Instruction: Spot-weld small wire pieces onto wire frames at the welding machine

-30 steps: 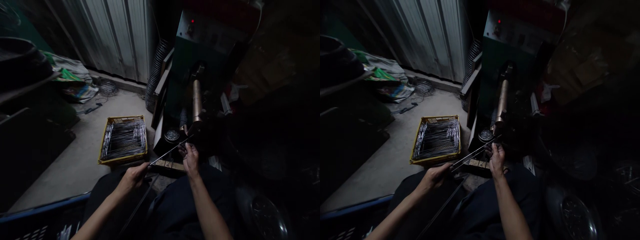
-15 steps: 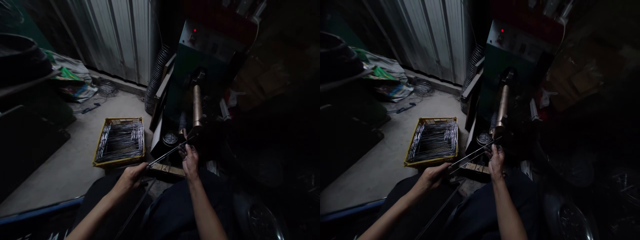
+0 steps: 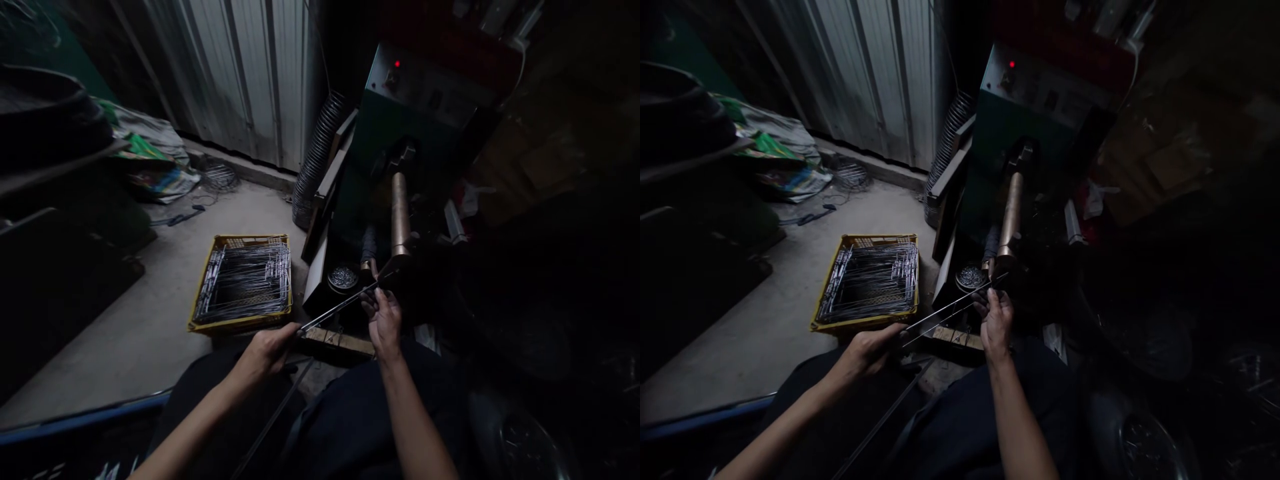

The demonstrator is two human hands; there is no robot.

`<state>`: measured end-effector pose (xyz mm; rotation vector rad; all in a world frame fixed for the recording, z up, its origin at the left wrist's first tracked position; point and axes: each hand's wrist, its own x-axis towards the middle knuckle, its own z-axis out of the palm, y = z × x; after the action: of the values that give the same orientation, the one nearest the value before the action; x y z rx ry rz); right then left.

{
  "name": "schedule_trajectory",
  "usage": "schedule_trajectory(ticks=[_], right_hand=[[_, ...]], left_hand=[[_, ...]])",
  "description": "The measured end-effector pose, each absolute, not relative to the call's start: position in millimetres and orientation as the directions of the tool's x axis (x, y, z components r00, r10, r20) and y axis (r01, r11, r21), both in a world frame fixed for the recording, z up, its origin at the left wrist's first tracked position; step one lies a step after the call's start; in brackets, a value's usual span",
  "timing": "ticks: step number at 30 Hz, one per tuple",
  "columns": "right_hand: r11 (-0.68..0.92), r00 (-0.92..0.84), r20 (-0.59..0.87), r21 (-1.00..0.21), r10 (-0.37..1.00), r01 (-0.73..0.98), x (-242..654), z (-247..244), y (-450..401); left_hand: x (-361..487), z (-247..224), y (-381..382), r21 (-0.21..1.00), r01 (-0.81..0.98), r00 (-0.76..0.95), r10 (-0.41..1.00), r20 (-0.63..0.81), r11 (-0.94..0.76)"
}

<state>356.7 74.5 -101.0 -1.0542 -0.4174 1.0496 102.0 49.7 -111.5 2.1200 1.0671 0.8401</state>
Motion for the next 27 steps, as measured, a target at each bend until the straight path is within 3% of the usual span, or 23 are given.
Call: schedule_trajectory(ticks=[11,18,27], right_hand=[[0.068,0.458,-0.204,-0.857,0.865,-0.511,356.7,-96.5,75.6],[0.09,0.569,-0.027,-0.98,0.822,-0.176,382.2,-104.7,79.1],[0.08,0.56,-0.028,-0.983,0.828,-0.168,392.6,-107.5,89.1]], left_hand=[[107.0,-85.7,50.3,0.757,0.478,0.49,0.851,0.191,-0.445],[120.5,-100.8,64.7,0.777,0.446,0.489,0.848,0.205,-0.445],[128.7,-85.0,79.0,0.759,0.447,0.485,0.841,0.238,-0.473]])
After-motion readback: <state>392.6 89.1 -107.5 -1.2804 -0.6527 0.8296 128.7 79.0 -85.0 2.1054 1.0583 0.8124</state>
